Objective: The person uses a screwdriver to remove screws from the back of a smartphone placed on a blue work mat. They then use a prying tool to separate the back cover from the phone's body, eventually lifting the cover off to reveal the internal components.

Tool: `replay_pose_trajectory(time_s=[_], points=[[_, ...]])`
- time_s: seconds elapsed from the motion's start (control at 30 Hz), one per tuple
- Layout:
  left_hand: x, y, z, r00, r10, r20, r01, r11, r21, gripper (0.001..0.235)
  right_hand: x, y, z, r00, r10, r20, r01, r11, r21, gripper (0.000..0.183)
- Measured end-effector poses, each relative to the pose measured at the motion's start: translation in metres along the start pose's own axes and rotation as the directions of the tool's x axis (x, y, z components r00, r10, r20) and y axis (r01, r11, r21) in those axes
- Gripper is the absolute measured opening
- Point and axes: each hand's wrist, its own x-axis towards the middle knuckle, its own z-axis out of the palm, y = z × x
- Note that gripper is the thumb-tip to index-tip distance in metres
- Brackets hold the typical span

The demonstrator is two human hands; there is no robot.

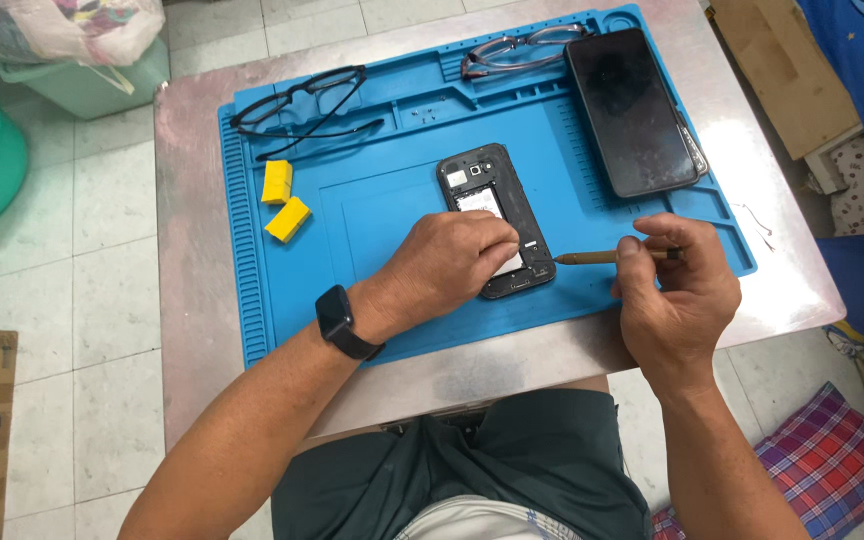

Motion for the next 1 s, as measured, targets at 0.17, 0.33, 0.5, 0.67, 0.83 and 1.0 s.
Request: replay_pose_trajectory(time_s=[0.17,0.33,0.5,0.67,0.83,1.0], points=[[-0.001,-0.003,-0.001,0.998,0.055,-0.003,-0.056,0.998,-0.007,0.016,-0.002,0.001,-0.001,1.0,0.0,0.029,0.001,1.0,-0.014,0.013],[0.001,-0.001,-0.006,1.0,0.018,0.012,-0.017,0.997,-0.074,0.015,-0.003,0.001,-0.001,0.999,0.012,0.031,-0.011,1.0,-0.019,0.013],[0.002,0.004,-0.011,1.0,-0.013,0.022,0.015,0.992,-0.128,0.016,-0.004,0.004,0.0,1.0,0.006,0.019,-0.005,1.0,-0.023,0.012],[-0.001,0.003,-0.012,0.999,0.04,0.03,-0.036,0.995,-0.097,0.012,-0.004,0.005,0.0,1.0,0.011,0.02,-0.011,1.0,-0.007,0.012],[-0.004,0.004,-0.008,0.998,0.035,0.05,-0.032,0.998,-0.047,0.015,-0.005,0.007,-0.001,0.999,-0.031,0.024,0.032,0.999,-0.008,0.011],[-0.005,0.011,-0.004,0.998,0.016,0.054,-0.019,0.998,0.057,0.032,-0.005,0.007,0.001,0.999,-0.018,-0.033,0.019,0.999,0.035,0.015]])
